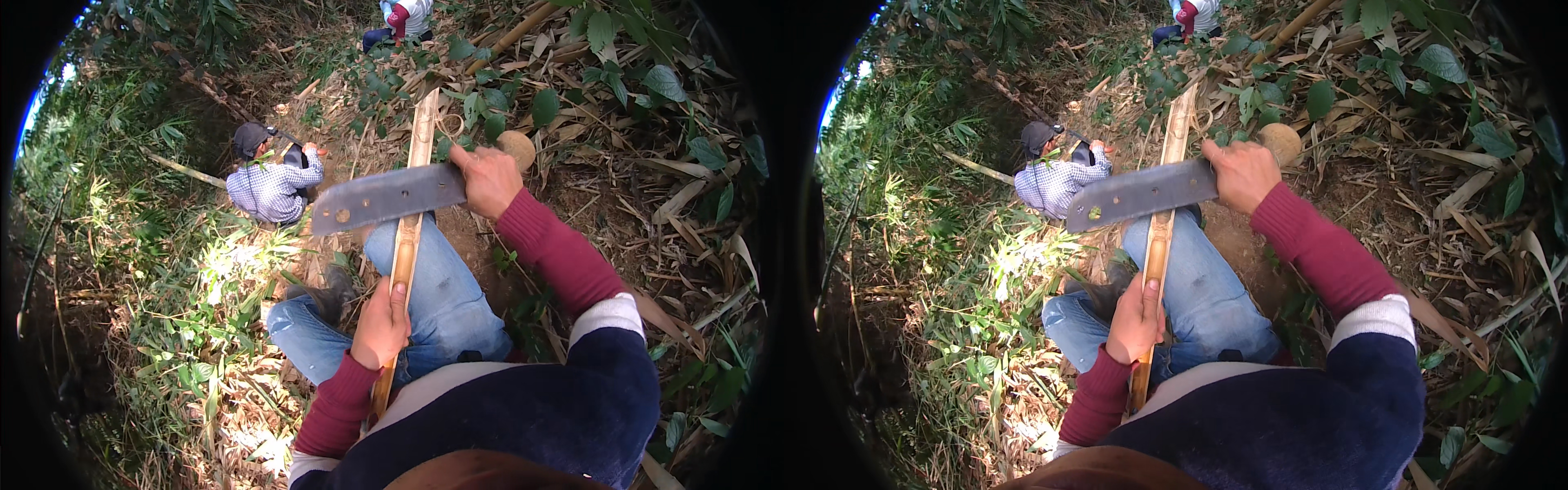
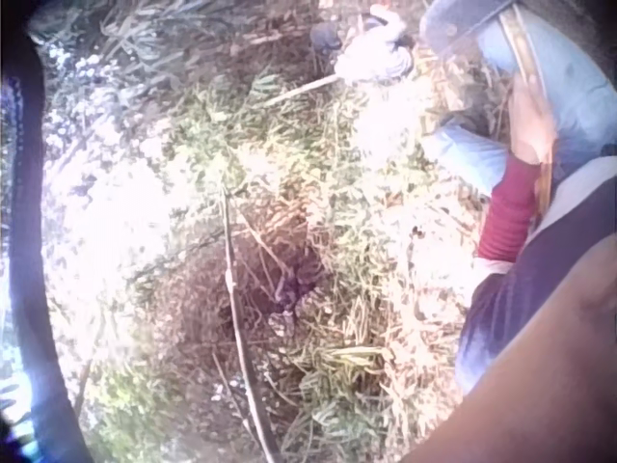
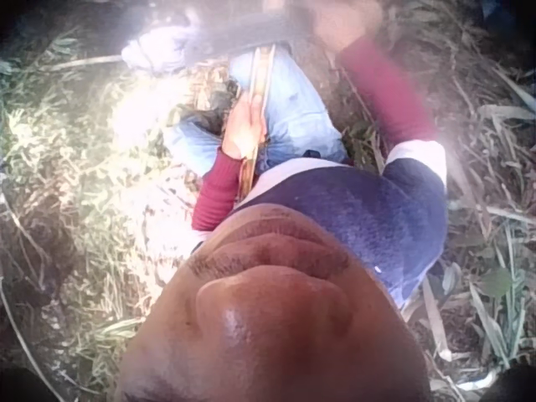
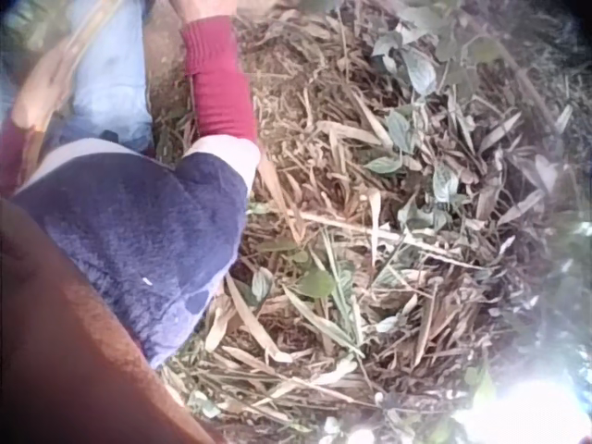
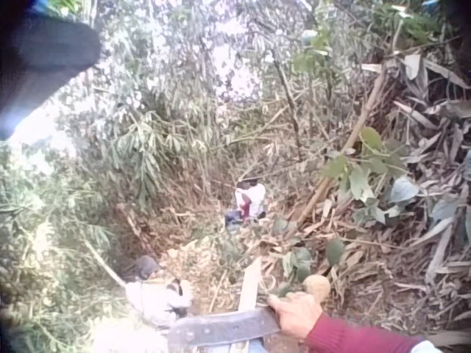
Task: The person sits on the ground in a bamboo grove and uses a large machete to split a long bamboo stalk. They hold the stalk with their left hand and repeatedly strike it with the machete in their right hand to separate it into thinner strips.
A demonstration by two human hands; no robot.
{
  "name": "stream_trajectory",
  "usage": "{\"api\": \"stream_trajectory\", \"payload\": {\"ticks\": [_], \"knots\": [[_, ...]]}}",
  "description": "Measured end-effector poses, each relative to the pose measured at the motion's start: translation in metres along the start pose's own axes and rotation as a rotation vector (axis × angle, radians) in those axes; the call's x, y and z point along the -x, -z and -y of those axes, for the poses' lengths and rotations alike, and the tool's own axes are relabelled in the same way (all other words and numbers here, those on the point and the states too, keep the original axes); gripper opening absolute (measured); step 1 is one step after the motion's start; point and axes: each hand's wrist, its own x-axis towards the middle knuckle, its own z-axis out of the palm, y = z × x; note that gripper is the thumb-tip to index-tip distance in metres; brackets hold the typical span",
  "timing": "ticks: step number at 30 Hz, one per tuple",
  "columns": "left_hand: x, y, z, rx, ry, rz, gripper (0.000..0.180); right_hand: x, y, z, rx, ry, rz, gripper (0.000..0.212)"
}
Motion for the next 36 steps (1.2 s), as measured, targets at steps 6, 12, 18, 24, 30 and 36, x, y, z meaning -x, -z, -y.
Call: {"api": "stream_trajectory", "payload": {"ticks": [6, 12, 18, 24, 30, 36], "knots": [[0.011, -0.003, 0.004, -0.029, 0.026, 0.003, 0.033, -0.047, -0.008, -0.06, -0.024, -0.367, -0.131, 0.028], [0.005, -0.009, 0.022, -0.201, -0.088, -0.114, 0.024, 0.034, 0.016, 0.004, -0.278, -0.246, -0.031, 0.03], [0.01, -0.014, 0.019, -0.302, -0.096, -0.185, 0.023, 0.071, -0.013, 0.039, -0.221, 0.078, -0.118, 0.039], [0.007, -0.014, 0.021, -0.277, -0.092, -0.172, 0.023, 0.02, 0.003, 0.016, -0.161, -0.191, 0.029, 0.035], [0.006, -0.012, 0.025, -0.207, -0.107, -0.157, 0.024, 0.051, -0.008, 0.032, -0.11, 0.133, -0.065, 0.039], [0.008, -0.007, 0.015, -0.158, -0.048, -0.098, 0.029, 0.008, 0.0, 0.004, -0.128, -0.216, 0.052, 0.039]]}}
